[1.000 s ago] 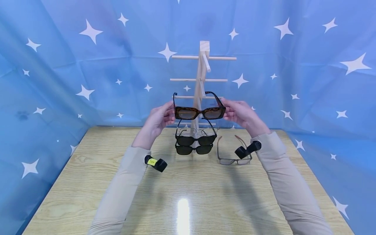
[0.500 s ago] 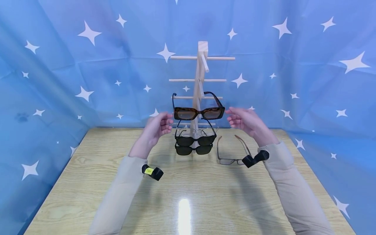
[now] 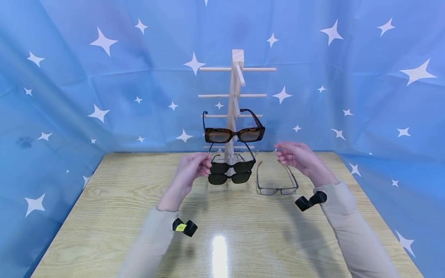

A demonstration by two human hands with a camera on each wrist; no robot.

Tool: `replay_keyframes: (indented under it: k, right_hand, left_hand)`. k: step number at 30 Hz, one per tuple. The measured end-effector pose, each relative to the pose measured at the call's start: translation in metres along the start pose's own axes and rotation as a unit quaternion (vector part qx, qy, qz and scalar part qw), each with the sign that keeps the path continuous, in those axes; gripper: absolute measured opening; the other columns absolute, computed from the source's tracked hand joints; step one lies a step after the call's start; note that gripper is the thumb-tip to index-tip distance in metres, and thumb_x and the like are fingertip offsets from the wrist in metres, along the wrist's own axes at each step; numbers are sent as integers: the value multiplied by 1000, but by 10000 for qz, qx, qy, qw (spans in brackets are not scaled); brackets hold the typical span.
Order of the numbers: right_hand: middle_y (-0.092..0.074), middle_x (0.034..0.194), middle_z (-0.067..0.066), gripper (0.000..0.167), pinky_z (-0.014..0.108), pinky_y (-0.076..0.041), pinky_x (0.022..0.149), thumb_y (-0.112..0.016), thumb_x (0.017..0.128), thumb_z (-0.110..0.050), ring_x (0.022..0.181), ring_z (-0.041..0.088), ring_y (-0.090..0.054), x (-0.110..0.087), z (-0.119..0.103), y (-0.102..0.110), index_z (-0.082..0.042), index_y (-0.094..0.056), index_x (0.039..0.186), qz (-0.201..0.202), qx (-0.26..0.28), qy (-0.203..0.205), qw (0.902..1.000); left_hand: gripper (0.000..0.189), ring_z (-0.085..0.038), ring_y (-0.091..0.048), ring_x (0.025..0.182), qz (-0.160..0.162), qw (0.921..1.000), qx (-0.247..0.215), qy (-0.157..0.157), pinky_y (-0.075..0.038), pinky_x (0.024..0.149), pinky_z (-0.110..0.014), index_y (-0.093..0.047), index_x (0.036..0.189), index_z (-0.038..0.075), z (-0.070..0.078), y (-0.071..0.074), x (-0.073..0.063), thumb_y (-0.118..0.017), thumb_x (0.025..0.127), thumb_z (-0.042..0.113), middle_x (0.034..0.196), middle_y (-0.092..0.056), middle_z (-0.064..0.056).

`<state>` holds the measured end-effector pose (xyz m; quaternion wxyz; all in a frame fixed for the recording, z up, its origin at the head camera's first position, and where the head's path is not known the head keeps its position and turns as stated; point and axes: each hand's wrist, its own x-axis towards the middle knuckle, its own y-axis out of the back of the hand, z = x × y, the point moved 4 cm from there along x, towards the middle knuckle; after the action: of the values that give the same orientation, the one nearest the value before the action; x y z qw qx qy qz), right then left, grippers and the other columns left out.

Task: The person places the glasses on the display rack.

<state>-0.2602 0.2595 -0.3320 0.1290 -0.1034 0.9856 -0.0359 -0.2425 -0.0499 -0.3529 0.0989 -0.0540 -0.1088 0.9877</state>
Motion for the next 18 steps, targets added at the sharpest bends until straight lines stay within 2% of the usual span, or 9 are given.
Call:
replay_keyframes:
  k: [6,12,18]
  right_hand:
    - [-63,78,1,19,18,-52,62,-50,98,-17,67,8,-60,-5,14,11,-14,-67,92,23,-25,-76,10000]
    - [-62,81,1,17,18,-52,64,-50,98,-15,68,7,-58,-10,27,20,-14,-66,92,5,-38,-124,9999]
    - [-62,80,1,20,18,-52,63,-47,98,-11,67,7,-59,-15,44,31,-12,-66,90,23,20,-159,9999]
  left_hand:
    - [26,-9,-55,54,-258,9996,147,-43,-49,53,-19,-57,98,-13,-15,-15,-7,-50,95,12,67,-59,1]
    - [19,-9,-56,54,-477,9983,315,71,-50,54,-19,-61,95,-8,-38,-30,-7,-51,94,8,67,-59,0]
    - [22,-6,-55,53,-797,9955,496,126,-50,53,-19,-59,99,-14,-60,-47,-6,-53,91,6,67,-58,0]
